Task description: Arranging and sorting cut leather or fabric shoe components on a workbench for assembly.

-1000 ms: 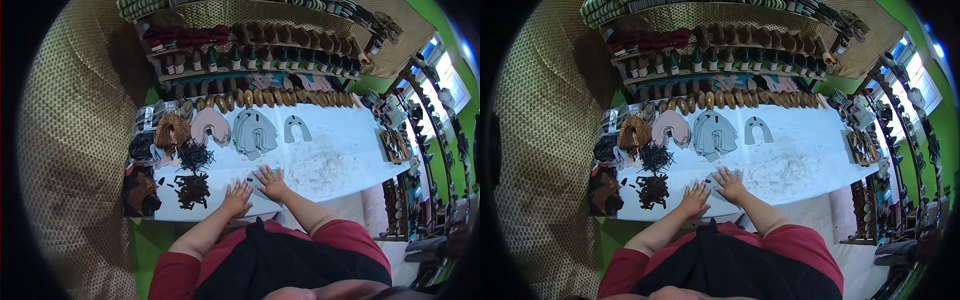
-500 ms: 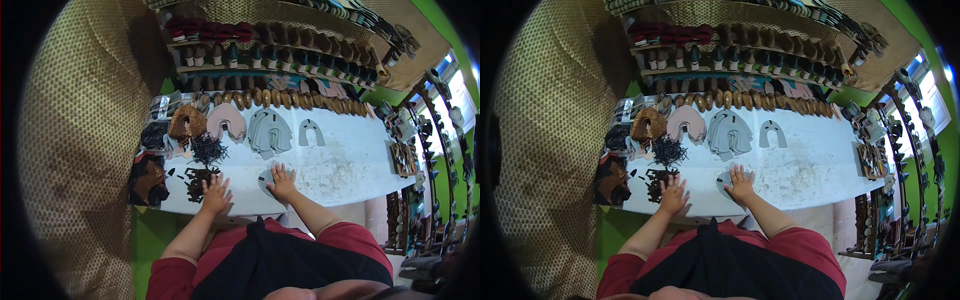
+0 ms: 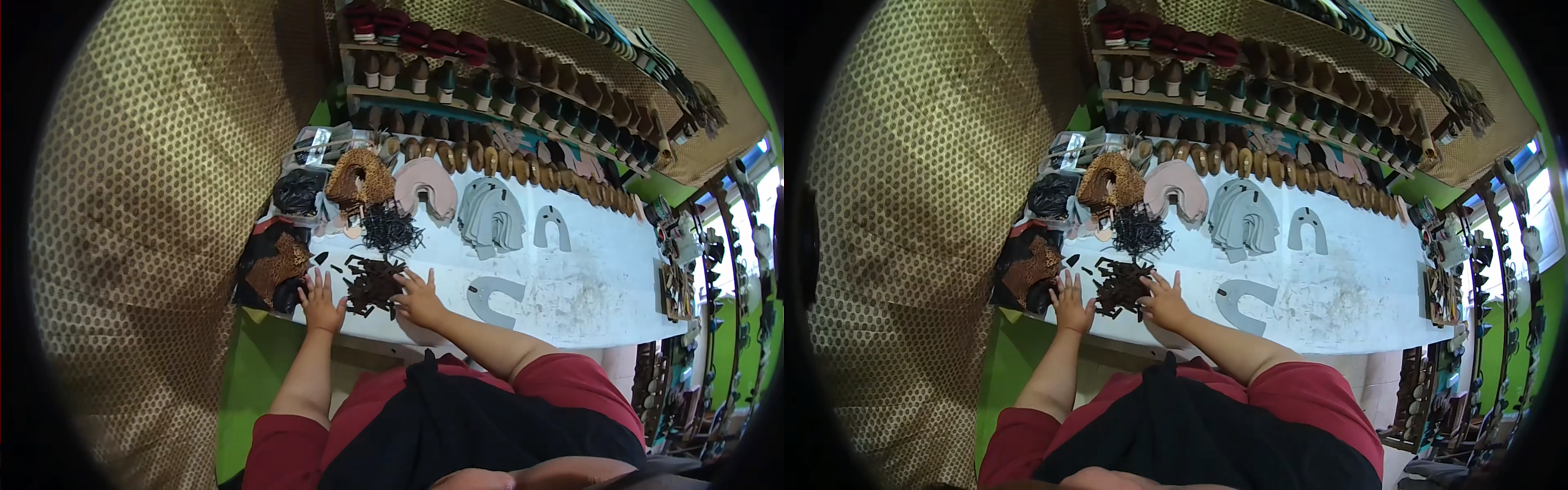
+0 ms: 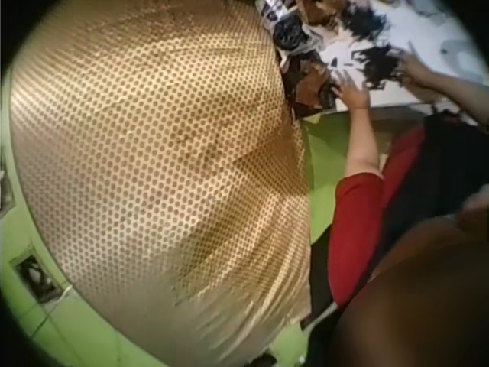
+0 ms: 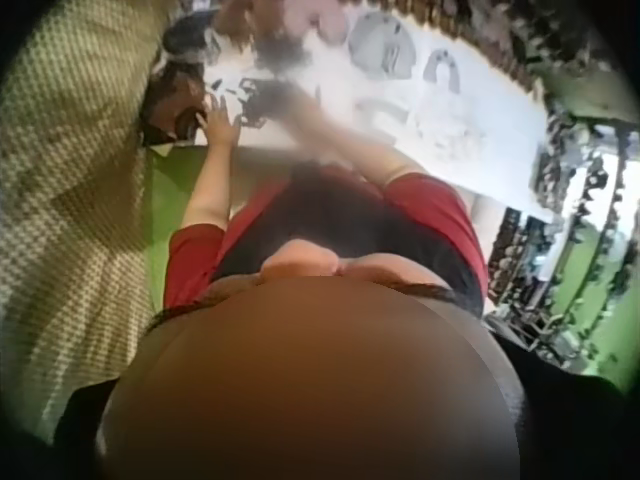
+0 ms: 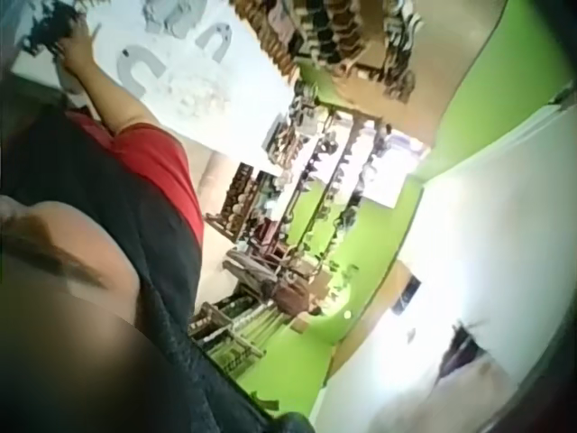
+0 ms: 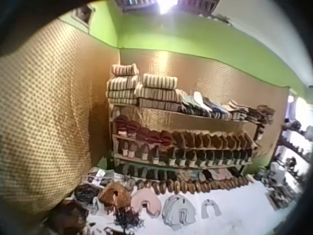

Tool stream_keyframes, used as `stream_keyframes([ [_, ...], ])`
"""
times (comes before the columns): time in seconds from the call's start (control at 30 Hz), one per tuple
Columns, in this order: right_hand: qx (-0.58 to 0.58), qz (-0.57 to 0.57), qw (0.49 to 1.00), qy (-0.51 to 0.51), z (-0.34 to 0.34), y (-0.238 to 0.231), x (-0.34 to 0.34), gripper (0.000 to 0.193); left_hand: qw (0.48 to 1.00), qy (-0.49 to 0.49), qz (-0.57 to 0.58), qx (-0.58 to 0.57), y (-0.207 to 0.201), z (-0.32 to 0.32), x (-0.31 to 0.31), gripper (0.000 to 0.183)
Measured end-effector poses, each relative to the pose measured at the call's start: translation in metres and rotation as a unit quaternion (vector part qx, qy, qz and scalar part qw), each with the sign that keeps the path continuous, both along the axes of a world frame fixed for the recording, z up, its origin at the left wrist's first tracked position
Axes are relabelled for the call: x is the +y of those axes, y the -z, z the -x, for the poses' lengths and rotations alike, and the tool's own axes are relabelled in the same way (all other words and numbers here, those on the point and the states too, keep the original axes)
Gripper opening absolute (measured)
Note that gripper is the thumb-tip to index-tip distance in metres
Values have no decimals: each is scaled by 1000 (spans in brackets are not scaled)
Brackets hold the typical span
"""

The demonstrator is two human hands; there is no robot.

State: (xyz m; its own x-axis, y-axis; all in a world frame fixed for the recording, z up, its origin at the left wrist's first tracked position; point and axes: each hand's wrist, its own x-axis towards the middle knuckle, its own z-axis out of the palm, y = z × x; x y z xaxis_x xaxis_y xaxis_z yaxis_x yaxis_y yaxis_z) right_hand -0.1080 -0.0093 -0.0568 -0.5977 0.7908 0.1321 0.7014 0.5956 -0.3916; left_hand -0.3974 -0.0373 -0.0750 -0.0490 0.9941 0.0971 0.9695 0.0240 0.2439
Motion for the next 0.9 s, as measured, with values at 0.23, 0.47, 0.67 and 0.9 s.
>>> stream_keyframes([
  [0.23,35,-68,997,-29,64,5,-11,11,998,17,-37,-51,1,6,-3,79],
  [0.47,-21,-51,996,-65,73,3,0,11,998,32,-29,-44,0,7,-4,71],
  [0.67,37,-59,995,-71,64,11,0,13,998,36,-39,-45,-1,7,-4,69],
  [0.9,-22,-33,995,-92,67,8,-4,15,998,41,-41,-34,-3,4,-3,65],
])
